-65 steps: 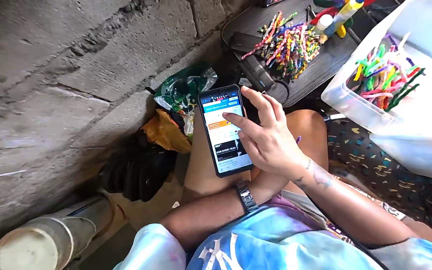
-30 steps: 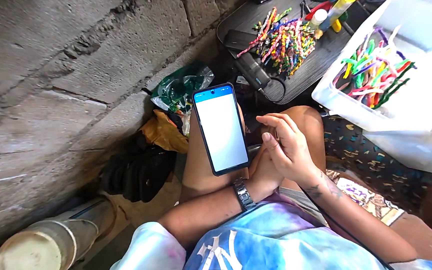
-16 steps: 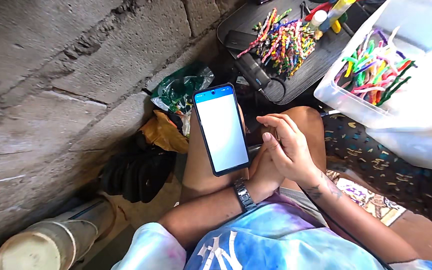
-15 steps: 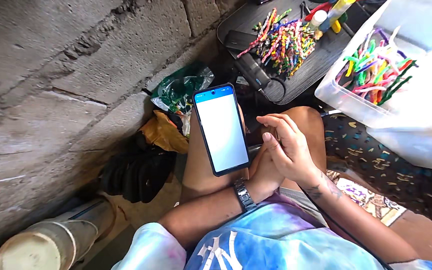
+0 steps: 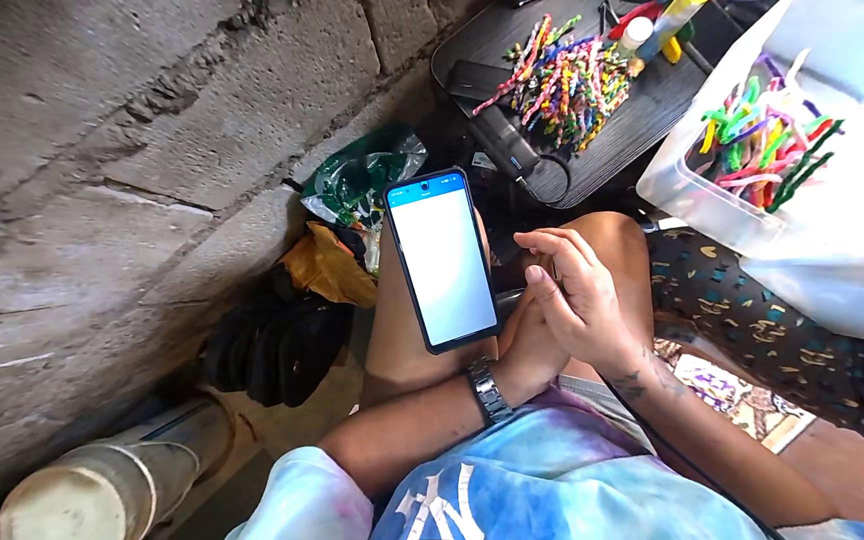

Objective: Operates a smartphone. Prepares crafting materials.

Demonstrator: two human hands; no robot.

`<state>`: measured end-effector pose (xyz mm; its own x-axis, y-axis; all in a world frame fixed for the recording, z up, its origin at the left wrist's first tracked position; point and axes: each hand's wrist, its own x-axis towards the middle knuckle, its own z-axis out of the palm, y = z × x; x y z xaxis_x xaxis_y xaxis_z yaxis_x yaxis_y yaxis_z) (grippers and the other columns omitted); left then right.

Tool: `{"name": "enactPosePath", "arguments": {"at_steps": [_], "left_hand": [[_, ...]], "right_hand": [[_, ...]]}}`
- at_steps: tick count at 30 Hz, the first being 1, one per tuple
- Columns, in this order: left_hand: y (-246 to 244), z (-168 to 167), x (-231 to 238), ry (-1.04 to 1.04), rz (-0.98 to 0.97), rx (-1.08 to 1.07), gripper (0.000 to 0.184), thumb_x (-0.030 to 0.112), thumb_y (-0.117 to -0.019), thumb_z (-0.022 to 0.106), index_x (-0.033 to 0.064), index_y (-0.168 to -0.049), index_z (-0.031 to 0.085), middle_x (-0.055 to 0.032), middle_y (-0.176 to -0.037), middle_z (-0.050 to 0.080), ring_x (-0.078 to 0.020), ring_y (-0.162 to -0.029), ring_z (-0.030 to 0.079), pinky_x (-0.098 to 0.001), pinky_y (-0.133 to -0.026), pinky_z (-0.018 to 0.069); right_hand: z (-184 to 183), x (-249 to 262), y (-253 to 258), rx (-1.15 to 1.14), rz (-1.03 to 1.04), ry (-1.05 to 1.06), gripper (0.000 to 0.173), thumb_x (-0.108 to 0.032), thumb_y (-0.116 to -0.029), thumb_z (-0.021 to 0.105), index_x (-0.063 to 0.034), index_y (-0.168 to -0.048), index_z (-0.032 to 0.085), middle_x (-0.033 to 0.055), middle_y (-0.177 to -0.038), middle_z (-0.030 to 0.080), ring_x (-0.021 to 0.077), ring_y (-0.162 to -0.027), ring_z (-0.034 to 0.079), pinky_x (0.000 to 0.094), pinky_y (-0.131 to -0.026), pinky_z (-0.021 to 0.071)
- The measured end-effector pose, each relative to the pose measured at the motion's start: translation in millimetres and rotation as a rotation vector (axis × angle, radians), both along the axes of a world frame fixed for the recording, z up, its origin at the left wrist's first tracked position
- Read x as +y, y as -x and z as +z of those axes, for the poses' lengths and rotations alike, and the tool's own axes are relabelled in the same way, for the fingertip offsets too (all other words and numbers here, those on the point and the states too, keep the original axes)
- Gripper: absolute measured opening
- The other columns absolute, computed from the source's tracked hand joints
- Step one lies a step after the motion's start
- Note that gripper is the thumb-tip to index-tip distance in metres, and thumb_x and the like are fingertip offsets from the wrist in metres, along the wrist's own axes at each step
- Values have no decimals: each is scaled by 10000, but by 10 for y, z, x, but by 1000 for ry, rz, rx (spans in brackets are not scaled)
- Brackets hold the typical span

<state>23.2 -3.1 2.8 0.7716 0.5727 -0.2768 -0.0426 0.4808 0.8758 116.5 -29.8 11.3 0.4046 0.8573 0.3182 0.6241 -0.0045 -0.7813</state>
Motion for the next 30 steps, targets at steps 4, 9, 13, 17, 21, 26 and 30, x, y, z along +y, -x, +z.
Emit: {"name": "enactPosePath", "arguments": {"at_steps": [4, 9, 13, 17, 21, 26, 30], "left_hand": [[19, 10, -6, -33, -7, 19, 214, -6, -978, 492, -64, -1160, 588, 5, -970, 624, 45, -949, 586, -156, -880, 487], [24, 11, -5, -41, -12, 20, 215, -2, -982, 485, -53, -1163, 589, 9, -972, 624, 50, -947, 587, -157, -876, 491], [26, 5, -1, -41, -13, 5, 213, 4, -973, 495, -54, -1154, 588, 11, -968, 623, 49, -948, 587, -158, -877, 490], [35, -9, -11, -37, -18, 0, 214, 0, -967, 500, -49, -1155, 590, 10, -974, 625, 42, -954, 589, -160, -884, 489], [53, -31, -16, -18, -29, 0, 198, -8, -964, 509, -29, -1137, 602, 16, -967, 637, 34, -938, 604, -164, -873, 501], [53, -11, -5, -37, -42, -2, 217, -9, -966, 505, -42, -1161, 596, 6, -990, 635, 38, -959, 595, -158, -889, 490], [25, 14, -8, -47, -18, 15, 215, -8, -970, 494, -57, -1158, 586, 6, -972, 621, 47, -951, 584, -154, -880, 485]], "right_hand": [[7, -4, 8, -2, -16, 18, 411, -295, -1067, 439, -37, -1317, 639, 117, -1258, 642, 214, -1145, 598, 461, -991, 460], [17, -5, 12, -2, -26, 27, 413, -299, -1066, 434, -44, -1315, 643, 115, -1259, 644, 221, -1146, 596, 475, -985, 449], [7, -6, 11, 0, -21, 16, 407, -286, -1066, 441, -35, -1318, 639, 124, -1249, 642, 218, -1140, 596, 452, -980, 464], [6, -7, 10, 0, -24, 14, 408, -290, -1064, 444, -40, -1319, 642, 119, -1244, 643, 209, -1132, 596, 441, -973, 464], [7, -6, 14, 4, -25, 16, 403, -285, -1063, 447, -42, -1316, 644, 118, -1252, 645, 213, -1142, 600, 449, -983, 469], [12, -7, 17, -8, -29, 9, 407, -291, -1064, 444, -41, -1313, 647, 121, -1252, 647, 226, -1171, 588, 441, -999, 462], [5, -5, 15, -21, -33, -2, 409, -291, -1060, 449, -34, -1306, 651, 130, -1257, 648, 237, -1190, 581, 431, -1017, 456]]}}
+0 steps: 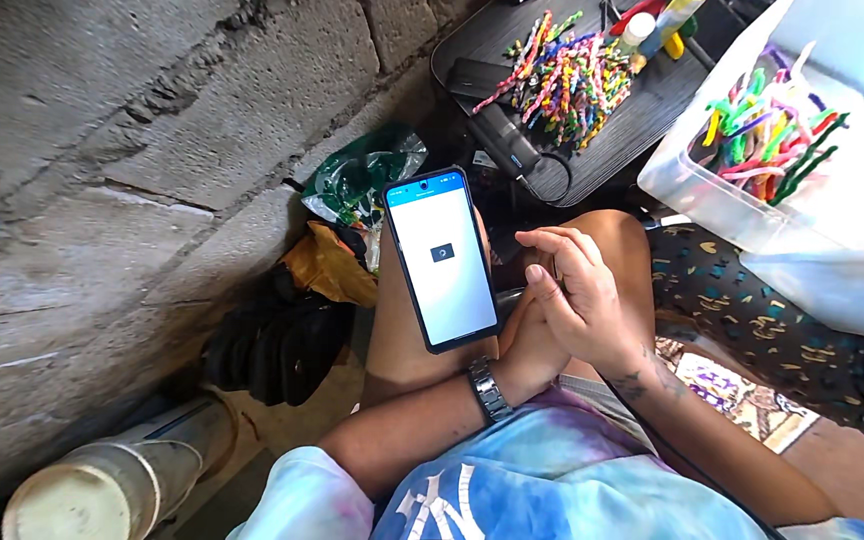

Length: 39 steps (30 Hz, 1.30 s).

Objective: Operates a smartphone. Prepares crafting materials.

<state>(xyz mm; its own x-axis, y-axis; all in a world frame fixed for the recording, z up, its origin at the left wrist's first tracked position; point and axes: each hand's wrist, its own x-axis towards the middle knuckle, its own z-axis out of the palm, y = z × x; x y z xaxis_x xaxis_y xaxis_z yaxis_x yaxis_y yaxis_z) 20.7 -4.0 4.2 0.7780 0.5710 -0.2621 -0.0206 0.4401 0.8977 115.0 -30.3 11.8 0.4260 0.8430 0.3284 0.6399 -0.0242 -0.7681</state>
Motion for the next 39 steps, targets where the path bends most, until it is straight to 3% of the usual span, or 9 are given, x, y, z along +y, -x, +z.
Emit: {"name": "enactPosePath", "arguments": {"at_steps": [12, 23, 28, 32, 39], "left_hand": [[-1, -22, -1, -9, 1, -3, 232, -13, -959, 506, -64, -1169, 593, -6, -997, 631, 35, -970, 589, -165, -894, 486], [8, 0, 7, -2, -19, 36, 210, -11, -954, 518, -44, -1143, 602, 10, -962, 628, 38, -932, 590, -164, -856, 492], [-23, -163, -33, 14, 1, -22, 227, -4, -963, 516, -81, -1153, 613, -66, -1009, 656, -24, -974, 615, -201, -897, 502], [-3, -16, 2, 0, -9, 33, 202, -8, -951, 516, -46, -1132, 599, 6, -959, 622, 36, -928, 589, -161, -850, 492], [5, -18, 0, -4, -9, 25, 220, -4, -946, 514, -49, -1147, 593, 1, -964, 621, 33, -928, 590, -164, -848, 493]], "right_hand": [[16, 6, 0, -19, -9, 22, 411, -301, -1055, 437, -56, -1295, 662, 105, -1263, 654, 248, -1197, 572, 477, -990, 437], [8, 10, -3, -11, 6, 15, 416, -302, -1058, 445, -40, -1305, 653, 115, -1249, 654, 239, -1179, 582, 444, -1005, 451], [3, 16, -8, -5, 5, 12, 415, -306, -1057, 450, -42, -1300, 658, 105, -1235, 656, 220, -1160, 584, 414, -999, 459], [2, 16, -11, -10, 5, 14, 415, -312, -1056, 454, -44, -1293, 662, 109, -1238, 657, 227, -1155, 586, 426, -992, 452], [7, 11, -6, 0, 5, 15, 415, -315, -1057, 452, -43, -1293, 661, 109, -1241, 655, 225, -1159, 580, 425, -992, 450]]}}
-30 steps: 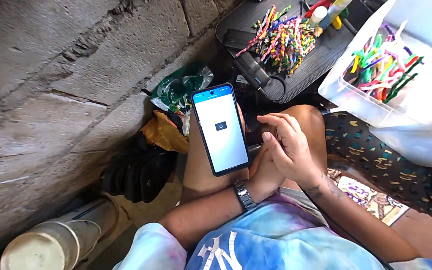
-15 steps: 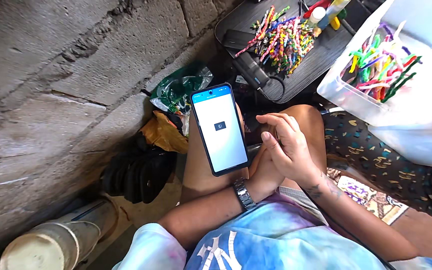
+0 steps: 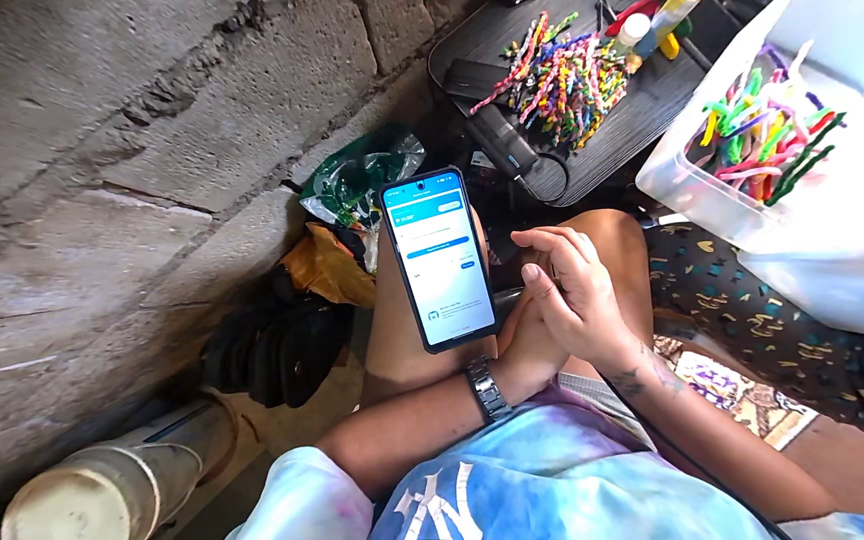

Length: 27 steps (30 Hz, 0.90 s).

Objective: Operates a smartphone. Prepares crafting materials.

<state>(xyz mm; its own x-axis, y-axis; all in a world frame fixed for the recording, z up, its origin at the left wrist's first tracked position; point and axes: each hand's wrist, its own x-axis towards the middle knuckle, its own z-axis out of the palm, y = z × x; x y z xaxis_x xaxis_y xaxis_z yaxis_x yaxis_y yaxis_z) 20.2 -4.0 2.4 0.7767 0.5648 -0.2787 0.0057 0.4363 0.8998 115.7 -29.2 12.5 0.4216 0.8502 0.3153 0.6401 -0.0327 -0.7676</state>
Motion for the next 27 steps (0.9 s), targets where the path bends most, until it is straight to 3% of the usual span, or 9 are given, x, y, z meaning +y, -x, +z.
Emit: {"name": "enactPosePath", "arguments": {"at_steps": [16, 22, 25, 27], "left_hand": [[20, -30, -3, 40, -12, -26, 233, -11, -939, 528, -29, -1163, 594, 2, -995, 632, 17, -954, 601, -169, -875, 497], [25, -7, -5, 24, -22, 45, 291, -20, -926, 552, -47, -1216, 560, -26, -1024, 618, 11, -974, 587, -160, -875, 484], [31, 15, -5, -71, -22, 77, 340, -34, -928, 567, -96, -1262, 551, -78, -1081, 624, -2, -1028, 578, -159, -925, 464], [53, -15, -22, -115, -46, 100, 351, -35, -919, 592, -90, -1263, 545, -93, -1077, 616, -28, -1005, 582, -188, -899, 478]], "right_hand": [[-34, 0, 1, 17, -1, 6, 416, -323, -1060, 449, -57, -1295, 667, 95, -1239, 655, 215, -1147, 584, 423, -982, 454], [-26, 1, 11, 17, 11, 52, 397, -304, -1048, 456, -71, -1289, 669, 94, -1229, 657, 225, -1117, 596, 461, -932, 461], [19, 9, -4, -34, 41, 61, 396, -310, -1041, 468, -75, -1278, 680, 102, -1239, 661, 249, -1130, 599, 497, -946, 456], [70, 39, -7, -104, 71, 25, 373, -291, -1029, 496, -79, -1265, 692, 106, -1201, 665, 260, -1119, 596, 502, -942, 450]]}}
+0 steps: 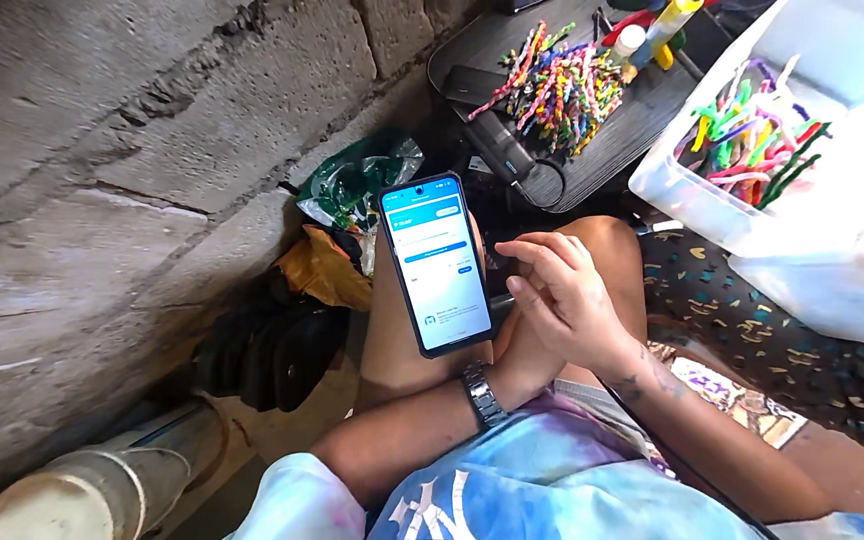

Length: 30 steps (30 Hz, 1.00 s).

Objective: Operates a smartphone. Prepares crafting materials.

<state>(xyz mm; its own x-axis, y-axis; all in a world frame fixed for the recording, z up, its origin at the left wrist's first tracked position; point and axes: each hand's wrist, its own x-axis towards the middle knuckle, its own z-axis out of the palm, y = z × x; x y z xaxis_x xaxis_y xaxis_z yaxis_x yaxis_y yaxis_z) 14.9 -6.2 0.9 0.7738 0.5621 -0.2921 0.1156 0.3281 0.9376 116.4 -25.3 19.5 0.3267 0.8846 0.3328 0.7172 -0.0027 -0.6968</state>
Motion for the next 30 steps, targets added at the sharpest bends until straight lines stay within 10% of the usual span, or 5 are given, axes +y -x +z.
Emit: {"name": "enactPosePath", "arguments": {"at_steps": [7, 10, 13, 22, 30], "left_hand": [[169, -65, -29, -95, -83, 51, 142, -23, -867, 668, -45, -1007, 654, -28, -861, 637, -21, -817, 606, -181, -746, 500], [331, -178, 11, -567, -226, 62, 190, 72, -852, 708, -56, -992, 712, -139, -906, 708, -139, -895, 671, -267, -831, 515], [303, -173, 6, -339, -154, -36, 210, 65, -877, 693, -80, -1028, 682, -107, -926, 691, -61, -913, 635, -207, -851, 481], [-131, -17, 117, 299, 36, -255, 187, 134, -1111, 353, 30, -1183, 491, 33, -713, 506, -33, -573, 500, -178, -540, 459], [-135, -10, 92, 305, 49, -189, 202, 94, -1097, 358, 31, -1182, 530, 11, -836, 566, -28, -646, 534, -185, -591, 478]], "right_hand": [[178, 222, 85, -311, 152, 3, 477, -358, -1044, 461, -123, -1430, 616, 55, -898, 610, 227, -861, 553, 454, -853, 409], [159, 105, 90, -229, 285, -63, 422, -356, -1057, 458, -89, -1027, 783, 46, -760, 594, 212, -794, 561, 445, -876, 404], [161, -47, 52, -39, 371, -136, 542, -378, -1096, 397, -121, -647, 557, 40, -695, 531, 186, -761, 552, 380, -842, 418], [0, -301, -243, 268, -157, 31, 398, -274, -1033, 549, -4, -1324, 577, 82, -1111, 617, 67, -914, 614, 252, -805, 545], [-154, -356, -198, 280, -147, 182, 356, -318, -1029, 509, -62, -1165, 714, 45, -1112, 639, 61, -1032, 605, 231, -889, 520]]}}
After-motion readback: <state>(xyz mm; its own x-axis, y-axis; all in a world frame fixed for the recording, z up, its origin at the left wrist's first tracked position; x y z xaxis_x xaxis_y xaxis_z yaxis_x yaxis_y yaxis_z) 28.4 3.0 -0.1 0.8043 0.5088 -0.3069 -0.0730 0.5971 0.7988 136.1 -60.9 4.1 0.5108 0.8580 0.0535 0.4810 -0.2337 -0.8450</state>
